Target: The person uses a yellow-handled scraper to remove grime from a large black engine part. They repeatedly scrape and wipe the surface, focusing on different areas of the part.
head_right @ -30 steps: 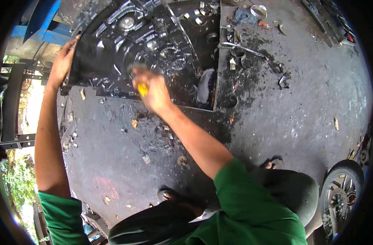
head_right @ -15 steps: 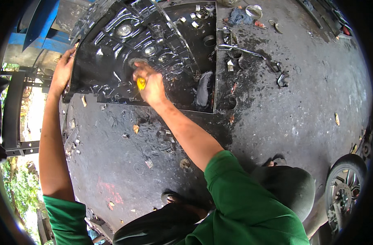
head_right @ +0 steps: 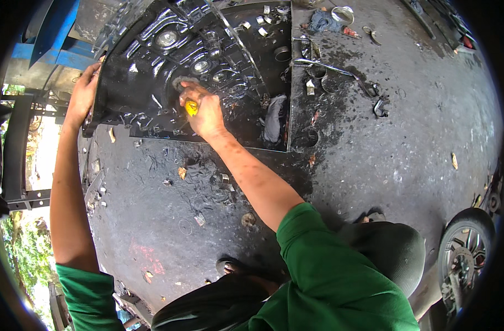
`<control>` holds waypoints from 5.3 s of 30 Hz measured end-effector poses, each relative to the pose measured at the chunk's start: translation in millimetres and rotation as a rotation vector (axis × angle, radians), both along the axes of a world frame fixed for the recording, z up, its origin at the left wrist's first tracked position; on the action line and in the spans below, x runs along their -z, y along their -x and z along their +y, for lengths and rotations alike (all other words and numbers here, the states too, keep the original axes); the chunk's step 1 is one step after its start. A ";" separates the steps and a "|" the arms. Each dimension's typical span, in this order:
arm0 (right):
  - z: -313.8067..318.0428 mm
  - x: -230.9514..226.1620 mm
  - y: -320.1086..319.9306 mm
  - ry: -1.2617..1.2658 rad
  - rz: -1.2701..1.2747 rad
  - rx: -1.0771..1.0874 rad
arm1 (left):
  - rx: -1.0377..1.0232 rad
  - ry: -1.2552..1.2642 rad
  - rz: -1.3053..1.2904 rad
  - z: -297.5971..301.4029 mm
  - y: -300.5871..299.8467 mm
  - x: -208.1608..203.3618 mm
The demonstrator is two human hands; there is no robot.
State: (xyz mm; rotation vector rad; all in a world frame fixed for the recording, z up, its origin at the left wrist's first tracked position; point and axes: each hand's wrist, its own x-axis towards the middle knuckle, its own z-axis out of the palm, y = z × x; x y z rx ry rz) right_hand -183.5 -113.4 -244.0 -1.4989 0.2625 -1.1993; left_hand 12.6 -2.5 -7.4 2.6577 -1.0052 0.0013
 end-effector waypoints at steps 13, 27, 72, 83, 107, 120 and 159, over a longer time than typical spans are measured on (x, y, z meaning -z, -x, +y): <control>-27.7 10.8 -0.9 -0.080 -0.021 -0.246 | 0.037 0.015 -0.073 4.4 -4.5 3.9; 10.4 -39.2 -14.0 -0.160 -0.123 0.043 | -0.017 0.027 -0.062 2.3 0.3 4.4; 5.2 -37.2 2.6 -0.232 0.015 -0.377 | -0.032 -0.009 -0.136 1.7 9.9 0.7; -20.8 -42.5 -4.7 -0.192 -0.058 -0.445 | -0.018 -0.031 -0.160 1.0 8.3 3.1; 14.8 -87.9 -25.5 -0.191 -0.326 -0.259 | -0.039 0.008 -0.136 1.9 4.6 1.9; 4.6 -92.1 -45.3 0.021 -0.449 -0.115 | -0.063 -0.030 -0.105 -2.0 19.5 -3.4; -26.7 -110.6 -42.7 -0.227 -0.335 -0.182 | -0.086 -0.049 -0.063 -1.0 22.1 -5.3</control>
